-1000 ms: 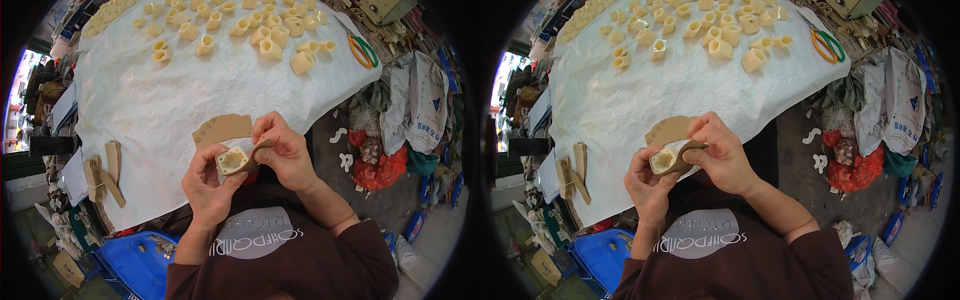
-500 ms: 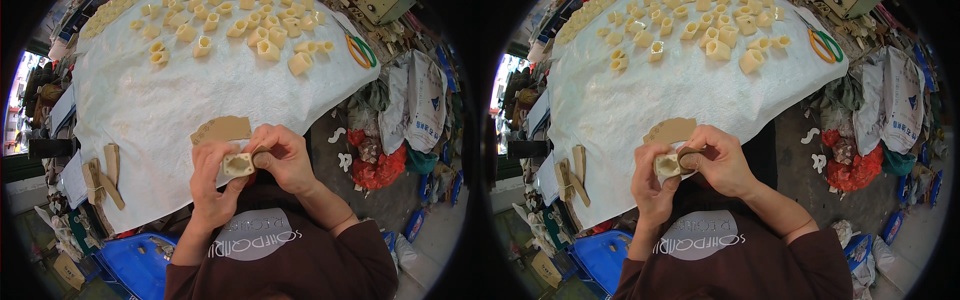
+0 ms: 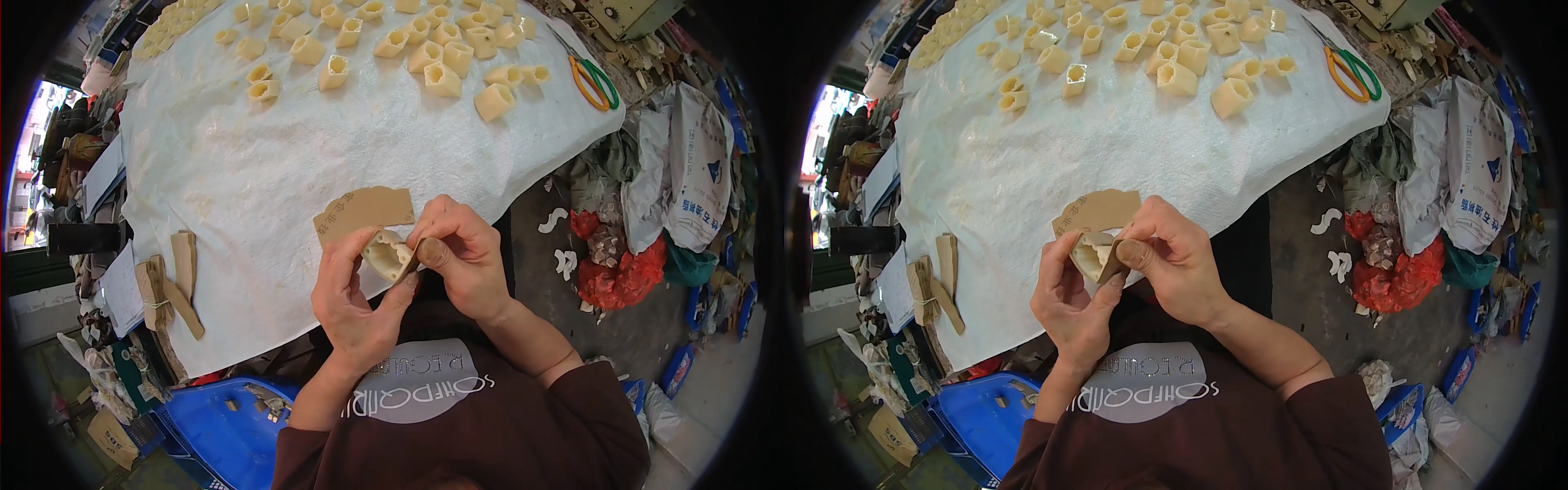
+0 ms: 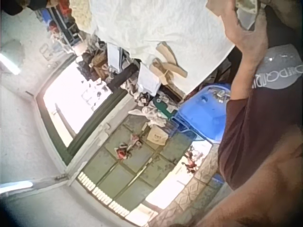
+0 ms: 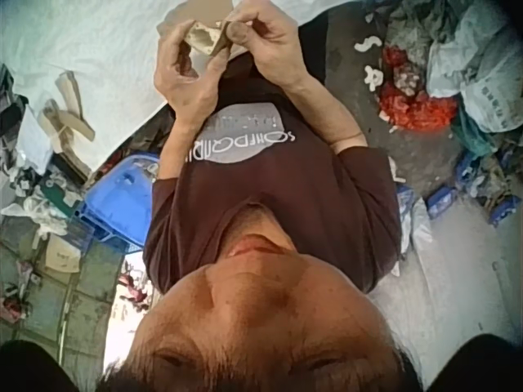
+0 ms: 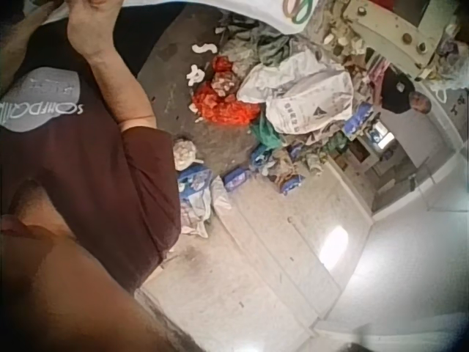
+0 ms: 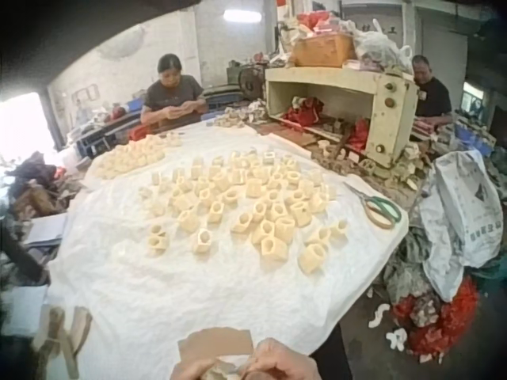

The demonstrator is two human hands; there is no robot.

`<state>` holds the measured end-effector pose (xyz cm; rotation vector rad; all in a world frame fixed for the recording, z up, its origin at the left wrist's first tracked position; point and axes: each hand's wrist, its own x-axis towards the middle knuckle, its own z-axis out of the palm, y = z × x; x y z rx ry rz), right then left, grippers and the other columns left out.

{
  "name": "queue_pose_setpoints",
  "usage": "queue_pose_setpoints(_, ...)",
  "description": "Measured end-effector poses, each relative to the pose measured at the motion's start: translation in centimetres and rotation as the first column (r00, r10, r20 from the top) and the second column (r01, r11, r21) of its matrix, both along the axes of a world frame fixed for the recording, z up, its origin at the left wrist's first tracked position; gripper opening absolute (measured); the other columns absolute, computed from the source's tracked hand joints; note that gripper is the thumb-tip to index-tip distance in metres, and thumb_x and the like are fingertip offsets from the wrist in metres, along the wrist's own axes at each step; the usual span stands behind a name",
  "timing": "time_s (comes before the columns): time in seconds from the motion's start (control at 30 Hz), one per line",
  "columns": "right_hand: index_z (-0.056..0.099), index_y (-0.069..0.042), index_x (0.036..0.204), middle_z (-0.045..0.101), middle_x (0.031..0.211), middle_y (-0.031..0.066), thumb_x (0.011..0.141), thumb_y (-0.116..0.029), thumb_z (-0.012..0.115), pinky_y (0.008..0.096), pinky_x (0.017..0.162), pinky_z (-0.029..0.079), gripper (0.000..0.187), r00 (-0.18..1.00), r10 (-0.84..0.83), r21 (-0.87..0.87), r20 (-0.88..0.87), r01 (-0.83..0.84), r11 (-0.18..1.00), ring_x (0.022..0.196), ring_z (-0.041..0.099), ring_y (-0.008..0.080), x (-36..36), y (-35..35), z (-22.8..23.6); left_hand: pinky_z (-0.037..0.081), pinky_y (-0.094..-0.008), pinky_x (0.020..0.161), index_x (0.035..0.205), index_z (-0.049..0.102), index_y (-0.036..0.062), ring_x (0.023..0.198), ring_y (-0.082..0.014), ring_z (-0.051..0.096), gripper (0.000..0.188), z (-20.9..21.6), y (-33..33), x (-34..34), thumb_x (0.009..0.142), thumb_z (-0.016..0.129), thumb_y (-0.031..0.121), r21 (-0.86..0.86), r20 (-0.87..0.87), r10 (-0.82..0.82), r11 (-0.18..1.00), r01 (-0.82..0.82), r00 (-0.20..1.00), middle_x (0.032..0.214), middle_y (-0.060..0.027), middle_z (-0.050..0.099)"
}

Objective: The person repeatedly picks up small, hollow, off-white plastic pieces from a white cloth-covered table and sands their edges and surfaces using a small piece of sandpaper. The person handles the items one at a time, rotating them to sand different sides before placing them back on the table.

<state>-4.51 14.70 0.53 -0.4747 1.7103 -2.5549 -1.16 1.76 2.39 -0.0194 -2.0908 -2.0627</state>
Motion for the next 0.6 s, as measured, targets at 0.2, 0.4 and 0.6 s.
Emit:
queue_pose_setpoints(0.2,0.052,-0.008,0.080,0.040,0.086,0.0023,0.078,-0.012,0.065,0.0270,0.073,0.036,0.015,0.992,-0.018,0.074,-0.128,0.027,0.997,0.081,0.041,0.0146,-0.3,0.0,-0.2,0.043,-0.0320,0.087,0.111,0.051,-0.0025,0.101,-0.0223,0.053,0.047,-0.1,-0.7,-0.4,0.067,0.068,-0.006,-0.069,-0.105,-0.103,0.993,0.096,0.989,0.107,-0.0136,0.052)
queue_pose_setpoints(0.4,0.051,-0.009,0.079,0.040,0.087,0.0046,0.075,-0.019,0.069,0.0283,0.076,0.035,0.021,0.979,0.135,0.190,-0.155,-0.105,0.976,0.085,0.039,0.0166,-0.6,0.9,0.7,0.044,-0.0339,0.086,0.110,0.052,-0.0005,0.102,-0.0251,0.055,0.042,-0.4,-0.9,-0.5,0.072,0.068,0.000,-0.159,-0.163,-0.152,0.979,0.127,0.975,0.109,-0.0161,0.055)
queue_pose_setpoints(0.6,0.051,-0.008,0.077,0.040,0.085,0.0057,0.069,-0.014,0.071,0.0283,0.072,0.036,0.023,0.947,0.164,0.371,-0.275,-0.053,0.927,0.081,0.040,0.0182,-1.4,1.6,1.5,0.045,-0.0333,0.085,0.110,0.053,0.0002,0.103,-0.0253,0.055,0.040,-0.5,-0.7,-0.5,0.073,0.069,0.003,-0.144,-0.161,-0.133,0.983,0.110,0.978,0.110,-0.0160,0.056)
